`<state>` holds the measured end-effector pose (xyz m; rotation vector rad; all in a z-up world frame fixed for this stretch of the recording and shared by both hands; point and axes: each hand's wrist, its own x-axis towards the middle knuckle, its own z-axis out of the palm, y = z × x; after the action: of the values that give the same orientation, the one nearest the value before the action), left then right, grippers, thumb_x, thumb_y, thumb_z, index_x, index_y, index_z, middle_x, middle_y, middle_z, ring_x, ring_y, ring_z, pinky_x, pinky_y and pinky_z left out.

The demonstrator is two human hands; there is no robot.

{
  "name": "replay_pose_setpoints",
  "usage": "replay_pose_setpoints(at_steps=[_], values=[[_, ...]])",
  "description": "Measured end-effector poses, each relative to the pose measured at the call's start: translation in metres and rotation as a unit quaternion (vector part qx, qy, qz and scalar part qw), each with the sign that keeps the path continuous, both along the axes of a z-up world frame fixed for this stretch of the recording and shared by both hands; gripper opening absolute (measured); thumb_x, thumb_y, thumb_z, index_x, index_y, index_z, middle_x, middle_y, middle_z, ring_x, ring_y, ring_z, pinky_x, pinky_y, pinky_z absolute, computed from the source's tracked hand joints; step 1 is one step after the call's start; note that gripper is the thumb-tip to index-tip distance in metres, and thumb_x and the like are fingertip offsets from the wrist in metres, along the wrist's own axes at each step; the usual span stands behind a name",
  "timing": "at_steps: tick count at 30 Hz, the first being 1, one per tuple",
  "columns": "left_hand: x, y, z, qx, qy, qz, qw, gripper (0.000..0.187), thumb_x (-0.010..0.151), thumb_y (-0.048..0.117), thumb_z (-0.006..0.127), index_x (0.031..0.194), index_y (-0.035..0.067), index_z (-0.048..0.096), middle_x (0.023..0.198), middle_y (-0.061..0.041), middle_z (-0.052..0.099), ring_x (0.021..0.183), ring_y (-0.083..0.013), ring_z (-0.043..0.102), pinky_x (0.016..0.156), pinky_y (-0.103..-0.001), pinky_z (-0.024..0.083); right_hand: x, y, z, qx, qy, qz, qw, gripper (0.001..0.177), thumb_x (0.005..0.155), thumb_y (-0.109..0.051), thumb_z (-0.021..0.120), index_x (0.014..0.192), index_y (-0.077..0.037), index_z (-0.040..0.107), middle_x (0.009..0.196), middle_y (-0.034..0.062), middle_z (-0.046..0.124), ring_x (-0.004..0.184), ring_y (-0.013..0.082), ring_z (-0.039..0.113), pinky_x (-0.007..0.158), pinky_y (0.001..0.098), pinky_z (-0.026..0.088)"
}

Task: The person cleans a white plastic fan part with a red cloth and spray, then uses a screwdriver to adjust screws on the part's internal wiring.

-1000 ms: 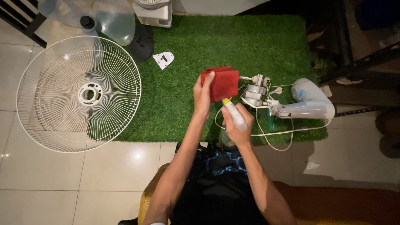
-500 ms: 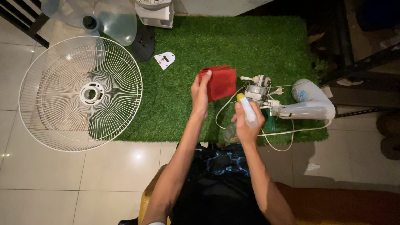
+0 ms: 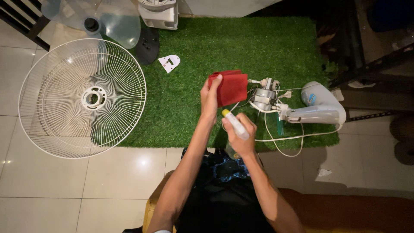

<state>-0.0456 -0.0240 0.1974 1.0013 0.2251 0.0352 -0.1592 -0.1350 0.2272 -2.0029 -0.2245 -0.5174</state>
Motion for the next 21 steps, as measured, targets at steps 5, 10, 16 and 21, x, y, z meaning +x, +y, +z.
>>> replay_pose_setpoints(at_steps=[5, 10, 16, 21], values=[[0.001, 0.007, 0.001, 0.019, 0.023, -0.004, 1.000, 0.044, 0.095, 0.042, 0.063, 0.118, 0.005, 0.067, 0.108, -0.009, 0.073, 0.097, -0.0176, 0.070, 0.092, -0.033, 0.054, 0.004, -0.009, -0.003, 0.102, 0.077, -0.040, 0.991, 0.019, 0.097, -0.015, 0.074, 0.085, -0.003, 0.065, 0.070, -0.0012, 0.059, 0.060, 0.0072, 0.050, 0.054, 0.0266, 0.039], [0.002, 0.008, 0.000, -0.009, 0.013, -0.003, 1.000, 0.043, 0.096, 0.041, 0.064, 0.118, 0.004, 0.067, 0.111, -0.009, 0.073, 0.100, -0.0176, 0.069, 0.094, -0.034, 0.053, 0.012, -0.022, 0.001, 0.138, 0.050, -0.053, 0.988, 0.015, 0.097, -0.015, 0.072, 0.094, -0.002, 0.067, 0.077, -0.0022, 0.058, 0.064, 0.0062, 0.051, 0.055, 0.0245, 0.039], [0.000, 0.003, -0.002, -0.015, 0.010, -0.005, 1.000, 0.042, 0.096, 0.040, 0.064, 0.119, 0.006, 0.067, 0.113, -0.008, 0.072, 0.101, -0.0172, 0.069, 0.095, -0.033, 0.052, 0.019, -0.025, 0.007, 0.028, -0.036, -0.055, 0.997, 0.024, 0.100, -0.011, 0.075, 0.086, -0.001, 0.058, 0.074, 0.0028, 0.052, 0.066, 0.0134, 0.048, 0.061, 0.0303, 0.040], [0.000, 0.001, 0.000, -0.004, 0.028, -0.010, 1.000, 0.043, 0.096, 0.041, 0.064, 0.119, 0.006, 0.067, 0.110, -0.010, 0.072, 0.098, -0.0190, 0.068, 0.092, -0.034, 0.053, 0.013, -0.013, 0.002, -0.013, -0.006, -0.017, 1.000, 0.026, 0.092, -0.011, 0.077, 0.078, -0.002, 0.057, 0.069, 0.0046, 0.054, 0.059, 0.0142, 0.051, 0.055, 0.0321, 0.042]])
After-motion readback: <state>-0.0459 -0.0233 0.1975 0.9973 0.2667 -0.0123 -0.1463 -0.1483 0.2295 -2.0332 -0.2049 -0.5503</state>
